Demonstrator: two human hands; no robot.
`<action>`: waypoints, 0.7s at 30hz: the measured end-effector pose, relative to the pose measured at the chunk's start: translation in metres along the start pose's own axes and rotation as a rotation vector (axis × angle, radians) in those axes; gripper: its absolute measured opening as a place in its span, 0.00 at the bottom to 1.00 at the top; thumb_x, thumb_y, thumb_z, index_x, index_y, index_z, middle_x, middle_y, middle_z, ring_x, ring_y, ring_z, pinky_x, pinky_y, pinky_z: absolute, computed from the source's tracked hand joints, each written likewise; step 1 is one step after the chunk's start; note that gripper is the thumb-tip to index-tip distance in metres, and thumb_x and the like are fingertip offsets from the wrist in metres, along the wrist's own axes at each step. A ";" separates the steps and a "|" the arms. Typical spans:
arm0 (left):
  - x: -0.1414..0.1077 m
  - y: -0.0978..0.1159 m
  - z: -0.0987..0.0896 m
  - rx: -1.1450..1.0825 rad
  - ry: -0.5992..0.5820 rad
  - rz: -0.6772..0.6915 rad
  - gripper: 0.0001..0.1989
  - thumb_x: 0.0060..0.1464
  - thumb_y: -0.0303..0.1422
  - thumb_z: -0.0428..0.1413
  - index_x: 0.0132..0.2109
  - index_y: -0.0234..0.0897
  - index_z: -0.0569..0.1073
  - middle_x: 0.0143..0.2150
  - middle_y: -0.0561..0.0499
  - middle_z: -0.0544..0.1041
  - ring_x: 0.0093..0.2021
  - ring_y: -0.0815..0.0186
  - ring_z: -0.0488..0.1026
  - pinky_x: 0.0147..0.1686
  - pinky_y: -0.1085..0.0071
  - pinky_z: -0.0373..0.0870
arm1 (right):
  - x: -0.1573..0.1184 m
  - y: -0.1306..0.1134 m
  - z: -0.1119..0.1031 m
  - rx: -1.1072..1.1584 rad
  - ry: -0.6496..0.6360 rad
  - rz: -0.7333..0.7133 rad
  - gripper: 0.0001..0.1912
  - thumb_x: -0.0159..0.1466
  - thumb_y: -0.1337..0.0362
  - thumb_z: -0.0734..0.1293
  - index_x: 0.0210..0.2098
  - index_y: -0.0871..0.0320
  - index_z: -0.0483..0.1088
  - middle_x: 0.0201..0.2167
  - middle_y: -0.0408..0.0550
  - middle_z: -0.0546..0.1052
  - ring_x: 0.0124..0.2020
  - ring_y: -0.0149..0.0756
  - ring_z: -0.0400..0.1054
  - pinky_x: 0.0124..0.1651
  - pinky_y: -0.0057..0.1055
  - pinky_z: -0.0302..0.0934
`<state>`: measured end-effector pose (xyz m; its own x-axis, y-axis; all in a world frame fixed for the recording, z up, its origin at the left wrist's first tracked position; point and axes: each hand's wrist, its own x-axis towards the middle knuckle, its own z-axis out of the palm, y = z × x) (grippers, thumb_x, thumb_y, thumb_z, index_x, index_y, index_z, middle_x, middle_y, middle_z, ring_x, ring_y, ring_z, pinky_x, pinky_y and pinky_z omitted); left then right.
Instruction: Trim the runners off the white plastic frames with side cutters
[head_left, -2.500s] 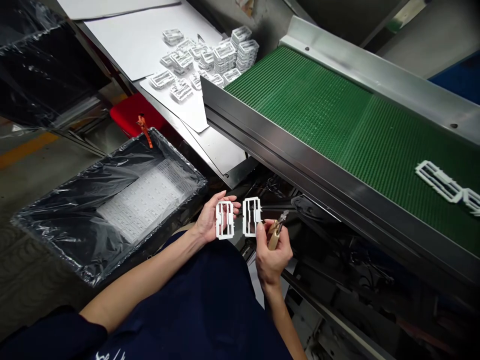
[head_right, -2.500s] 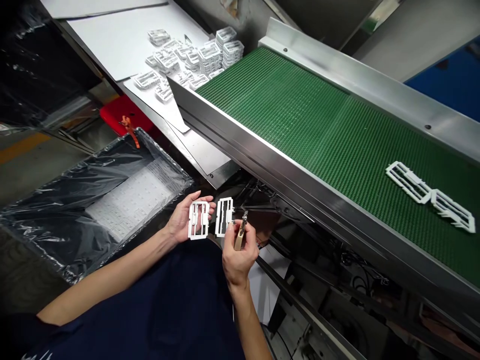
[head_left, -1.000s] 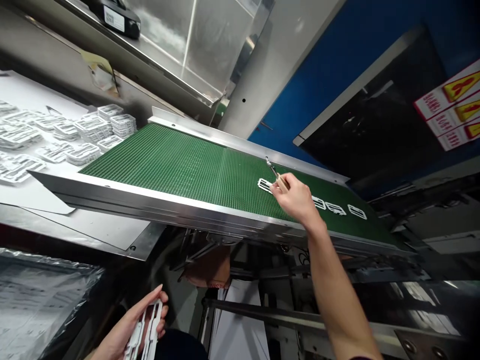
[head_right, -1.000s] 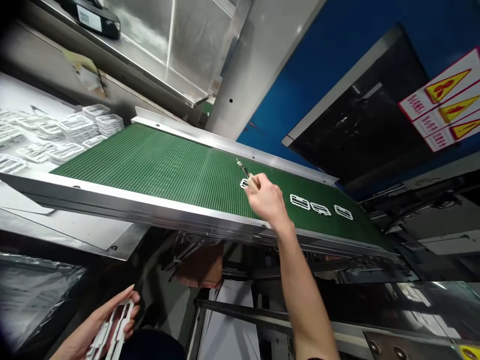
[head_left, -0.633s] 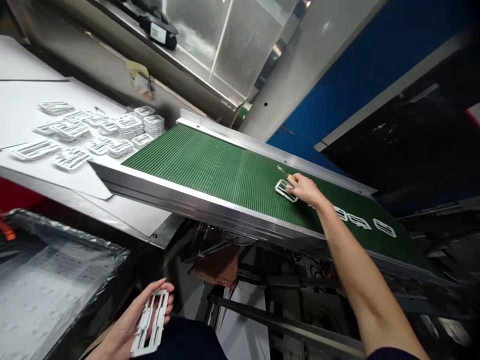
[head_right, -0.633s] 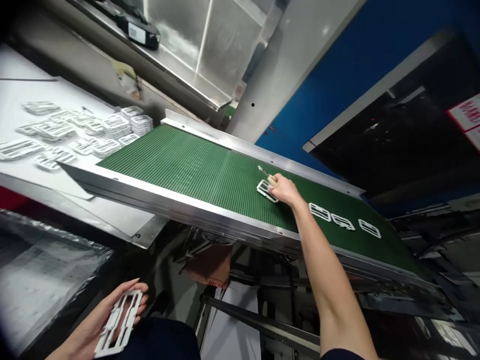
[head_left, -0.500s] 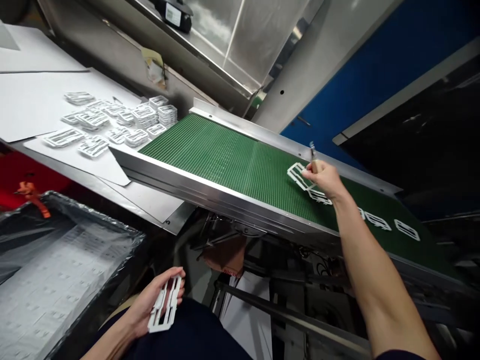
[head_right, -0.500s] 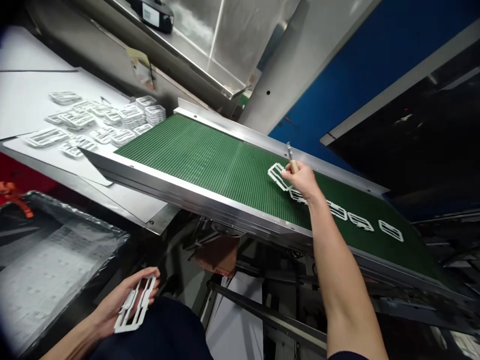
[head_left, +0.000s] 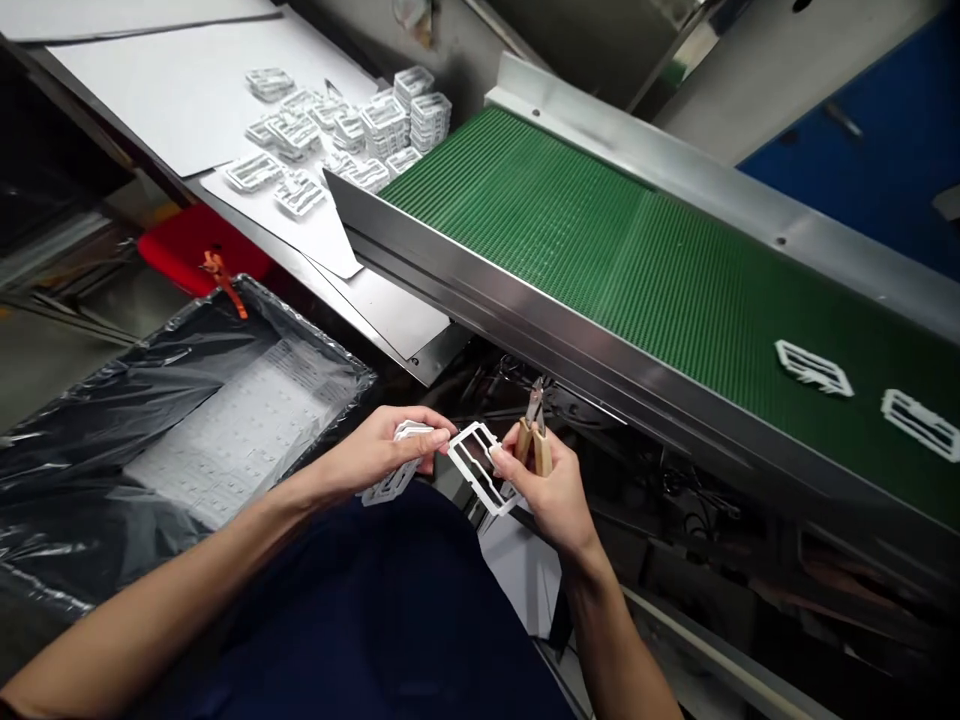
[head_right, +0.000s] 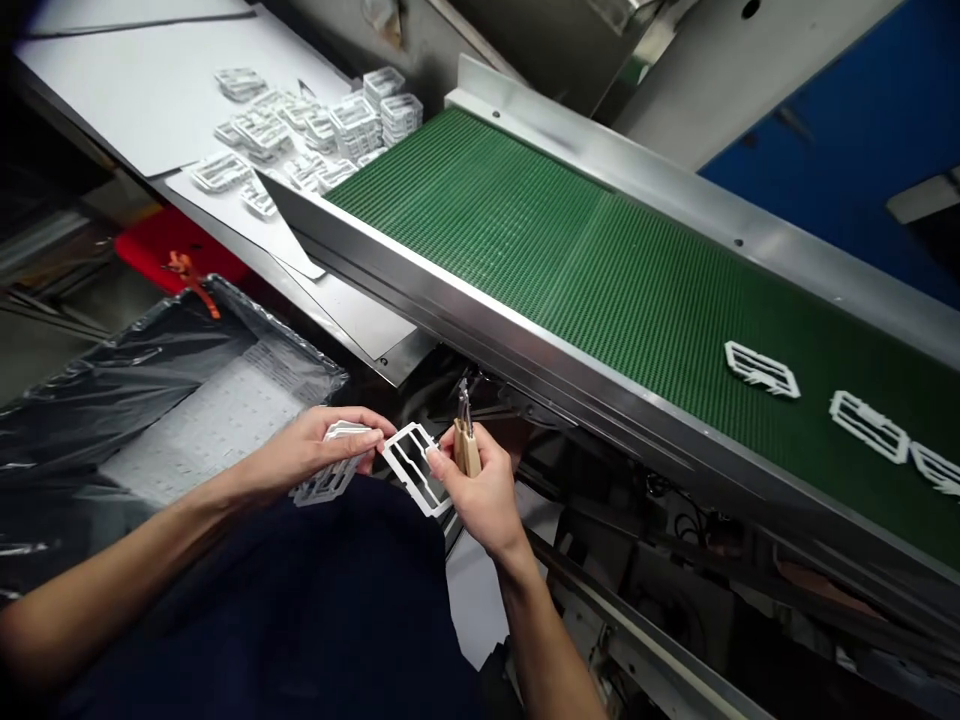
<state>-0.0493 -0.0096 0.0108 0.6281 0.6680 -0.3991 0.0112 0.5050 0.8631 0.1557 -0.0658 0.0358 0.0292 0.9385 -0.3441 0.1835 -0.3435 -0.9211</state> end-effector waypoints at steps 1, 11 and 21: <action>0.002 -0.001 -0.002 0.046 -0.018 0.005 0.13 0.55 0.40 0.56 0.39 0.34 0.73 0.32 0.51 0.73 0.29 0.69 0.68 0.32 0.72 0.63 | 0.001 0.005 0.001 0.017 0.003 0.006 0.09 0.58 0.63 0.68 0.31 0.58 0.63 0.24 0.39 0.66 0.25 0.27 0.61 0.30 0.26 0.57; 0.012 -0.015 -0.004 0.117 -0.080 -0.031 0.11 0.55 0.38 0.55 0.33 0.34 0.71 0.27 0.53 0.71 0.29 0.68 0.66 0.32 0.71 0.62 | 0.002 0.023 0.005 0.122 -0.036 0.110 0.12 0.54 0.62 0.71 0.31 0.58 0.64 0.24 0.38 0.66 0.25 0.26 0.62 0.30 0.25 0.59; 0.010 -0.026 -0.006 0.061 0.032 -0.115 0.12 0.53 0.40 0.56 0.32 0.35 0.70 0.23 0.53 0.70 0.25 0.67 0.66 0.25 0.74 0.60 | 0.011 0.028 0.003 0.453 -0.100 0.314 0.18 0.55 0.50 0.69 0.30 0.58 0.64 0.26 0.43 0.69 0.23 0.32 0.67 0.27 0.30 0.62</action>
<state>-0.0474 -0.0128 -0.0175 0.5950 0.6253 -0.5050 0.1291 0.5457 0.8280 0.1582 -0.0650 0.0055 -0.0830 0.7883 -0.6097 -0.2598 -0.6077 -0.7504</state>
